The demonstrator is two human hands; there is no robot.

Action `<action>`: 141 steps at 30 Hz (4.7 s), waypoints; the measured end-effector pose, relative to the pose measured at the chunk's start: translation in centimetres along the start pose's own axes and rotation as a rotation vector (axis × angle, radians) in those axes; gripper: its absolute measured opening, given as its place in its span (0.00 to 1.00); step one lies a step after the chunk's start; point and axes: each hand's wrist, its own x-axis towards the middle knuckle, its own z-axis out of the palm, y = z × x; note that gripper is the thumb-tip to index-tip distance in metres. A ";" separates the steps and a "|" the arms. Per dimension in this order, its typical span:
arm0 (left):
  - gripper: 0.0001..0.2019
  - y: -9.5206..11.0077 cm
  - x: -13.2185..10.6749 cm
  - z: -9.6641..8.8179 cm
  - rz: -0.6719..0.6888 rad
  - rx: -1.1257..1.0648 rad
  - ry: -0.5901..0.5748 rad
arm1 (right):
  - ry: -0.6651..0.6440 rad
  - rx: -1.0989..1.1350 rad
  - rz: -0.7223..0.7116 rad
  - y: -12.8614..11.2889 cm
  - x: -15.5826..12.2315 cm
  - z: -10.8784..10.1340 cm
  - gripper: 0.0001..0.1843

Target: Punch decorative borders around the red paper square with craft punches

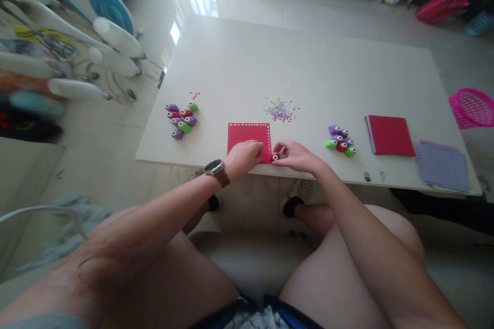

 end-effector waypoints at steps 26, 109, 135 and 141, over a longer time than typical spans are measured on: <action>0.11 -0.3 1.0 0.6 -0.032 -0.041 -0.052 | -0.025 0.047 0.060 -0.1 0.6 0.7 0.03; 0.11 0.0 1.5 0.4 -0.096 -0.009 -0.154 | 0.162 -0.467 0.011 2.1 1.6 0.0 0.06; 0.15 -1.7 3.5 -0.7 -0.149 -1.104 -0.018 | 0.418 0.301 -0.068 -1.4 2.2 0.9 0.14; 0.18 -1.6 2.8 -3.2 -0.253 -1.196 -0.178 | 0.426 0.243 -0.068 -1.9 2.0 0.8 0.18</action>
